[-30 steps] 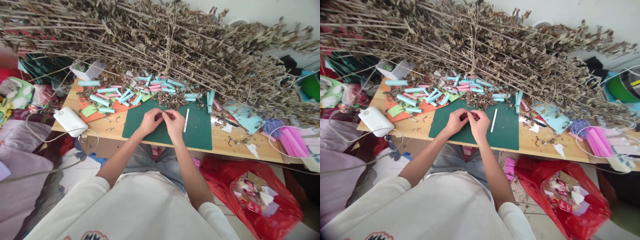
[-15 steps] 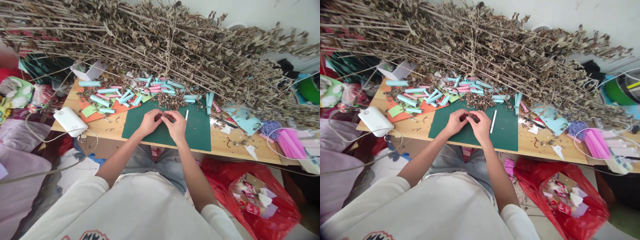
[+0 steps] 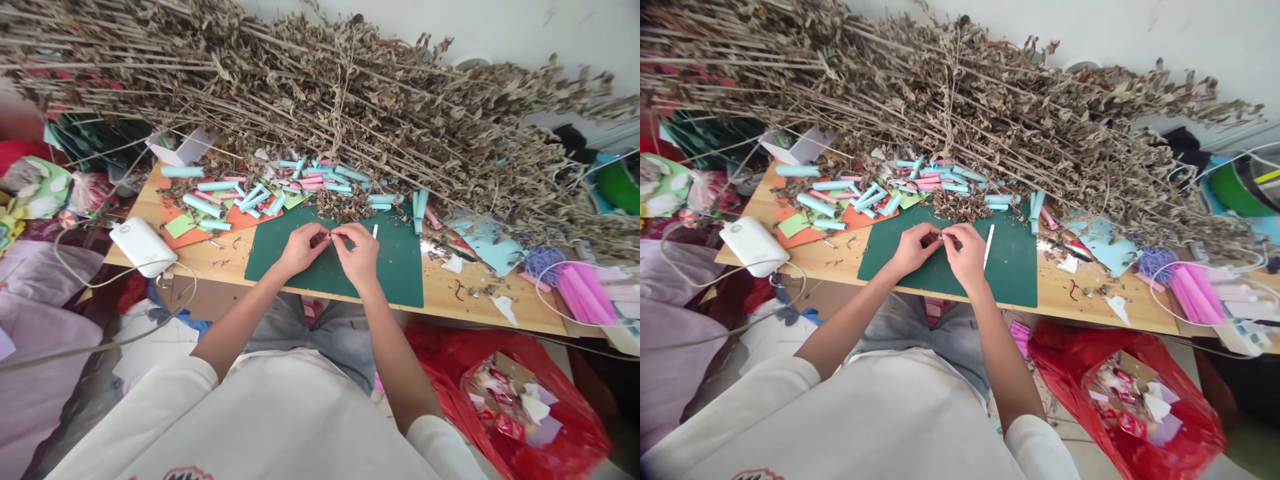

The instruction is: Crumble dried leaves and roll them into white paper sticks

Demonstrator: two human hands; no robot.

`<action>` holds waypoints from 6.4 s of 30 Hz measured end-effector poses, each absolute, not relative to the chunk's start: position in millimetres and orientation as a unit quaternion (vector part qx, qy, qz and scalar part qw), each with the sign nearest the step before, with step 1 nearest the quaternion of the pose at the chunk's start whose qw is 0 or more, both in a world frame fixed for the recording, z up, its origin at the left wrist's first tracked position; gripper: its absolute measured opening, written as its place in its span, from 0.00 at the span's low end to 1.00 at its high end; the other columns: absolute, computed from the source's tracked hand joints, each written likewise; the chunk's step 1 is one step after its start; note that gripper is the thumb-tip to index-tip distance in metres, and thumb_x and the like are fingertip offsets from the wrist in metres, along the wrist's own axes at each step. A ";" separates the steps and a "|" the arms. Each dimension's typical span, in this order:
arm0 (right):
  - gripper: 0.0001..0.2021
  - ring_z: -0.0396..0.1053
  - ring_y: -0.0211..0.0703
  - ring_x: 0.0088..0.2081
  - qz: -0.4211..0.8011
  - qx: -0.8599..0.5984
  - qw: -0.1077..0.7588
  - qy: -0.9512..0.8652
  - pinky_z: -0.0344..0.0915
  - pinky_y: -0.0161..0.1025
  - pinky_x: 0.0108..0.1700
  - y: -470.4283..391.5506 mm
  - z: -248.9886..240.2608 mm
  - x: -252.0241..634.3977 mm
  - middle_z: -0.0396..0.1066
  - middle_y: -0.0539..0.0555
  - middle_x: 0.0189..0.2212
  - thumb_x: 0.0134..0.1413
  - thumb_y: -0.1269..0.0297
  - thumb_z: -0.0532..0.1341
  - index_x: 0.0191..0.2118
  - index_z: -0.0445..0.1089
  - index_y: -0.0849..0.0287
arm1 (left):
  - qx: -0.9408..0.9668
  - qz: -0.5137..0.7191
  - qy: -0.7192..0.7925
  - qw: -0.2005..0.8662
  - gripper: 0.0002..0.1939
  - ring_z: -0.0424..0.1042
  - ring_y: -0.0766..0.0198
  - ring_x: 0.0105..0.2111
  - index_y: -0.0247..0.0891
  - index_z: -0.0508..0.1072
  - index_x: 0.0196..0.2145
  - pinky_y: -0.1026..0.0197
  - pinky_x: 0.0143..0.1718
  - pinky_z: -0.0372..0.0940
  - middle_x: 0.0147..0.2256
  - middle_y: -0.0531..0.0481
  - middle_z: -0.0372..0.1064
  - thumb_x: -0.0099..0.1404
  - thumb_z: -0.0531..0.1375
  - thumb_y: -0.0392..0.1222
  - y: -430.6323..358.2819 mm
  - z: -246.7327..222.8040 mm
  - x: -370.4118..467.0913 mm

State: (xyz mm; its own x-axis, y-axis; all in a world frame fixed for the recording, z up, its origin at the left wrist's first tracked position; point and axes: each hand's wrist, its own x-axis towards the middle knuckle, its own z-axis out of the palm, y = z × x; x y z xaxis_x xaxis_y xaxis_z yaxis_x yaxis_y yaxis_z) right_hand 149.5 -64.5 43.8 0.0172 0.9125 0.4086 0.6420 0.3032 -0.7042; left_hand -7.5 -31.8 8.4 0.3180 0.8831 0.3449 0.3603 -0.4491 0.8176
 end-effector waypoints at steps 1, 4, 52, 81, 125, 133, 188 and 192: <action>0.08 0.71 0.43 0.39 0.139 -0.561 0.415 -0.703 0.71 0.41 0.43 -65.5 44.3 149.8 0.73 0.55 0.36 0.61 0.66 0.56 0.37 0.73 0.56 | 0.749 0.409 0.416 0.315 0.05 0.69 0.67 0.29 0.37 0.73 0.37 0.65 0.32 0.64 0.31 0.51 0.70 0.65 0.61 0.41 -31.8 8.9 -7.6; 0.10 0.70 0.46 0.42 0.067 -0.548 0.350 -0.757 0.68 0.43 0.46 -69.6 44.2 150.0 0.71 0.58 0.39 0.60 0.70 0.54 0.39 0.73 0.58 | 0.755 0.407 0.407 0.313 0.05 0.68 0.68 0.29 0.37 0.73 0.36 0.66 0.32 0.64 0.30 0.52 0.69 0.65 0.60 0.41 -32.1 10.2 -7.7; 0.13 0.70 0.49 0.36 0.092 -0.658 0.225 -0.713 0.67 0.44 0.40 -72.5 41.1 182.3 0.72 0.58 0.36 0.57 0.64 0.59 0.46 0.74 0.58 | 0.741 0.405 0.433 0.314 0.07 0.71 0.68 0.29 0.37 0.72 0.38 0.66 0.31 0.67 0.32 0.50 0.72 0.65 0.60 0.43 -32.3 7.1 -6.8; 0.10 0.72 0.44 0.30 0.140 -0.658 0.376 -0.637 0.68 0.41 0.38 -71.4 21.2 173.3 0.76 0.54 0.30 0.57 0.65 0.56 0.36 0.75 0.57 | 0.733 0.409 0.422 0.342 0.07 0.71 0.69 0.28 0.36 0.73 0.37 0.67 0.30 0.66 0.33 0.49 0.72 0.65 0.60 0.42 -33.3 8.2 -6.2; 0.15 0.70 0.40 0.31 0.266 -0.587 0.397 -0.653 0.70 0.39 0.37 -58.3 50.3 149.9 0.74 0.51 0.32 0.57 0.62 0.60 0.50 0.73 0.55 | 0.751 0.410 0.404 0.323 0.07 0.68 0.69 0.27 0.36 0.71 0.36 0.67 0.29 0.65 0.31 0.51 0.68 0.67 0.58 0.43 -33.0 8.5 -6.8; 0.08 0.71 0.41 0.31 0.252 -0.577 0.410 -0.659 0.69 0.38 0.36 -59.6 52.7 153.2 0.76 0.52 0.32 0.56 0.60 0.62 0.34 0.76 0.56 | 0.747 0.403 0.408 0.337 0.07 0.68 0.69 0.27 0.37 0.72 0.37 0.66 0.30 0.65 0.32 0.51 0.69 0.67 0.58 0.43 -33.0 7.2 -7.5; 0.08 0.71 0.41 0.33 0.195 -0.616 0.488 -0.587 0.72 0.38 0.37 -68.5 33.8 124.9 0.72 0.54 0.33 0.61 0.62 0.56 0.37 0.71 0.56 | 0.744 0.410 0.417 0.323 0.05 0.68 0.69 0.27 0.37 0.72 0.36 0.67 0.30 0.65 0.31 0.51 0.69 0.65 0.59 0.41 -31.8 5.4 -7.3; 0.11 0.70 0.45 0.41 0.118 -0.587 0.431 -0.675 0.70 0.42 0.46 -72.0 36.5 132.6 0.71 0.57 0.37 0.65 0.63 0.52 0.37 0.71 0.56 | 0.740 0.411 0.414 0.335 0.04 0.68 0.70 0.27 0.37 0.72 0.36 0.67 0.30 0.66 0.31 0.52 0.69 0.65 0.59 0.40 -32.5 6.2 -7.7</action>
